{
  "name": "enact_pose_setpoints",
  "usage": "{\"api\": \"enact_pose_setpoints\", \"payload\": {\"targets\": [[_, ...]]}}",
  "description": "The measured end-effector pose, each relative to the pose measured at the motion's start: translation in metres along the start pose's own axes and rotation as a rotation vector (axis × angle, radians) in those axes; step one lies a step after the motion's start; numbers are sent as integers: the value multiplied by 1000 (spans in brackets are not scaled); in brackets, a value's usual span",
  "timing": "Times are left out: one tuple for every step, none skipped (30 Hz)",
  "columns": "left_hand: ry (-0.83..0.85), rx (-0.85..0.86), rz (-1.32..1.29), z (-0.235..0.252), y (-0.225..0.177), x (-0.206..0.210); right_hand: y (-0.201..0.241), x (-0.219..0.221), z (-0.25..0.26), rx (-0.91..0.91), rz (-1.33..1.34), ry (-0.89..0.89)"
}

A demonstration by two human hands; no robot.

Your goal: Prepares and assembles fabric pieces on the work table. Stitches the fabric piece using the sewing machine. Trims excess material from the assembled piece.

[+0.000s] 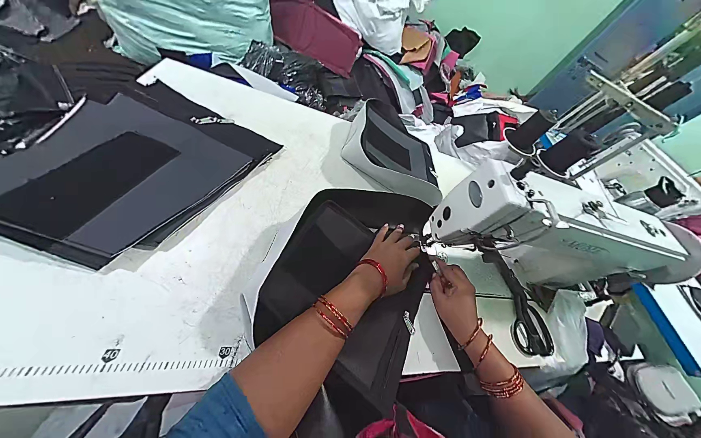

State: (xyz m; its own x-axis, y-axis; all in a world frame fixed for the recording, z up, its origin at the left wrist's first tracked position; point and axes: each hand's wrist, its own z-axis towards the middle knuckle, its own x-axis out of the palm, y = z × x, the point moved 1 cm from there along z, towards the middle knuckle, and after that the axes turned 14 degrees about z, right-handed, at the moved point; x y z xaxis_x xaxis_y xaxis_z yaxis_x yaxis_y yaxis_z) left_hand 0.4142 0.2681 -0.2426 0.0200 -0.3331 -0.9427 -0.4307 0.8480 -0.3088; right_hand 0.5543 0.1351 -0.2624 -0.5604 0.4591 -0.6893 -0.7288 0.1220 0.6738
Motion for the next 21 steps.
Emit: {"api": "enact_pose_setpoints", "payload": {"targets": [[2,-6,11,0,0,0,1,-3,0,48,30,3],[4,-13,19,-1,-1,0,1,-5,0,95,66,16],[3,-16,25,-2,-1,0,1,-8,-1,138,106,35],[-7,-10,31,-3,-2,0,1,-10,-3,177,148,53],[-33,1,36,-4,-4,0,2,-12,-4,217,195,70],[-67,19,41,-5,-5,0,2,-13,-4,256,245,82],[-99,44,51,-6,-6,1,2,-14,-5,290,301,92],[-119,73,65,-7,-8,2,1,-14,-5,313,351,98],[-129,104,83,-8,-9,2,1,-14,-5,328,391,103],[-126,129,109,-8,-11,3,0,-13,-6,339,422,105],[-101,140,131,-8,-12,2,1,-13,-6,350,449,107],[-86,148,153,-8,-14,2,2,-13,-6,362,478,110],[-84,154,175,-8,-15,2,3,-13,-6,373,509,112],[-80,158,199,-8,-15,3,3,-13,-6,378,535,111],[-59,159,225,-7,-16,3,2,-12,-6,378,551,111],[-40,158,245,-6,-17,3,1,-12,-6,381,558,114],[-15,150,262,-6,-18,3,1,-11,-7,378,557,115],[11,139,279,-5,-20,2,0,-10,-7,369,548,116],[31,130,297,-4,-22,2,-1,-9,-8,354,533,118],[46,117,312,-3,-24,1,-1,-9,-9,332,508,119],[64,99,321,-2,-27,0,-1,-9,-9,304,479,127]]}}
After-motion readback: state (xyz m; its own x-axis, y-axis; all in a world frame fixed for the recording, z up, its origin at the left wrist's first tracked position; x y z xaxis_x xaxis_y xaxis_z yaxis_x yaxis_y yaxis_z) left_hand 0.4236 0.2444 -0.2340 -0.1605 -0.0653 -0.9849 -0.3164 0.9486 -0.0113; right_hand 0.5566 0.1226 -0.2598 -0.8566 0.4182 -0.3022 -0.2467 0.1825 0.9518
